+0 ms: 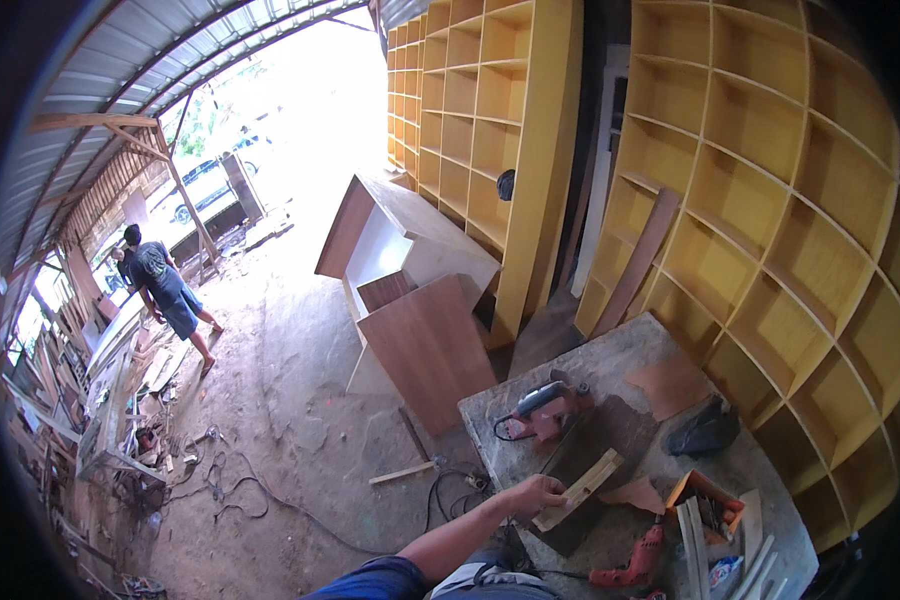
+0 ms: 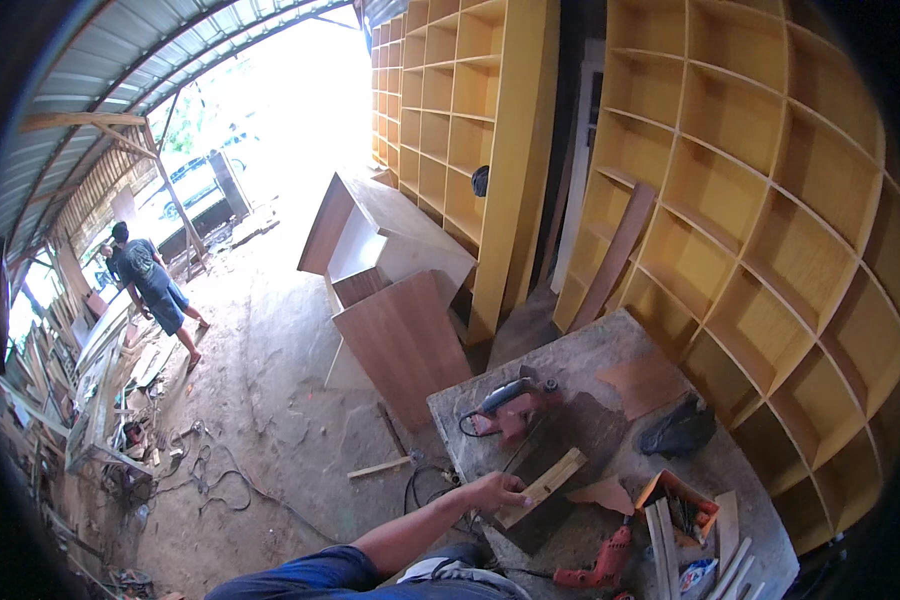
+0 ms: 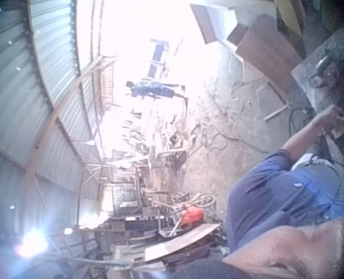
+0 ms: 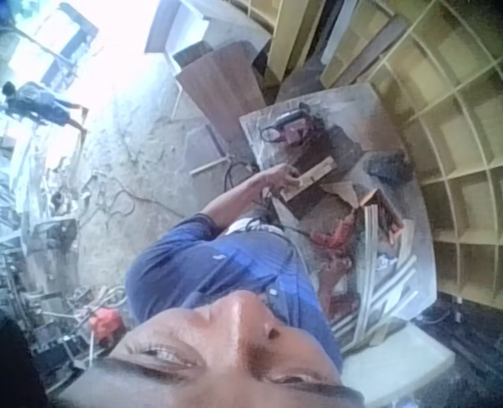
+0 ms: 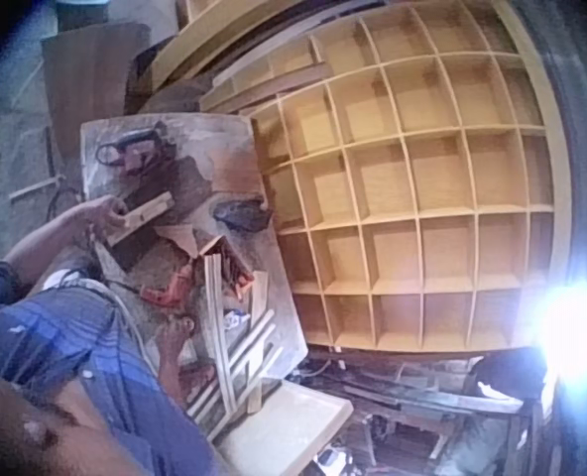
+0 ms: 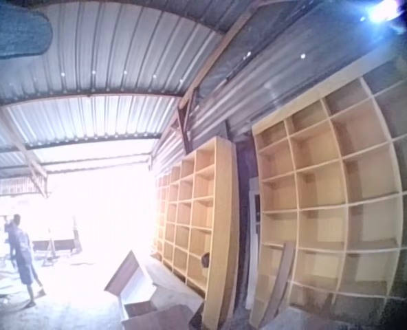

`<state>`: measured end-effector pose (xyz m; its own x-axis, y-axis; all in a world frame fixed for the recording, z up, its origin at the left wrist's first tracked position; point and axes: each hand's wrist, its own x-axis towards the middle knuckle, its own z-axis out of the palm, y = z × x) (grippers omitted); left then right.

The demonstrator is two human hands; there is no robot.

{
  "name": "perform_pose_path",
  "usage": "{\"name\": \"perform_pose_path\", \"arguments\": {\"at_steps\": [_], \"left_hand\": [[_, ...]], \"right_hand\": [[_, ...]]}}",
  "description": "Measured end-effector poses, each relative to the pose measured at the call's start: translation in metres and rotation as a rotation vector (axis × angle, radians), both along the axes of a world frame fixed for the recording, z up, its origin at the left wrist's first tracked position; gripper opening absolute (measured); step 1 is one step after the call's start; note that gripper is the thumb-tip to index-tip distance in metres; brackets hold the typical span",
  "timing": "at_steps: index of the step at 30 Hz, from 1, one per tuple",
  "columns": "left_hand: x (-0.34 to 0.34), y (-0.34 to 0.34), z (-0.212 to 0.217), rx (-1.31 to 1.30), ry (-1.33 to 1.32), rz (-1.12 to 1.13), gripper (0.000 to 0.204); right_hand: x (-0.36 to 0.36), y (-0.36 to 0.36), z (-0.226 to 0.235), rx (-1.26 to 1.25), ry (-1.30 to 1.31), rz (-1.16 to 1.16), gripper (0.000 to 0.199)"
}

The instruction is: The person measures and marks wooden strips using a tape measure and pencil, then assembles them into rectangular frames on a workbench. They repeatedly measure, mark, and fit the pieces together to form the frame structure.

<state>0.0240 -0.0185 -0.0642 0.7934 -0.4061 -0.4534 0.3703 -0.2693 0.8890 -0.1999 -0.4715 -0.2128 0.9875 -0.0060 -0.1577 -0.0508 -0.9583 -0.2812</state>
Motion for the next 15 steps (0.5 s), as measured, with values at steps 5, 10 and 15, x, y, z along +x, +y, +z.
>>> {"name": "perform_pose_path", "arguments": {"at_steps": [5, 10, 15], "left_hand": [[0.013, 0.001, -0.007, 0.198, -0.104, -0.077, 0.055], [-0.001, 0.01, -0.023, -0.033, 0.0, 0.068, 0.055], [0.003, 0.001, -0.003, -0.055, 0.03, 0.073, 0.046]], "right_hand": [[-0.026, 0.026, 0.024, 0.036, -0.411, 0.107, 0.026], [-0.03, 0.042, 0.044, 0.152, -0.262, -0.075, 0.022], [-0.046, 0.04, 0.048, 0.122, -0.301, -0.166, 0.022]]}}
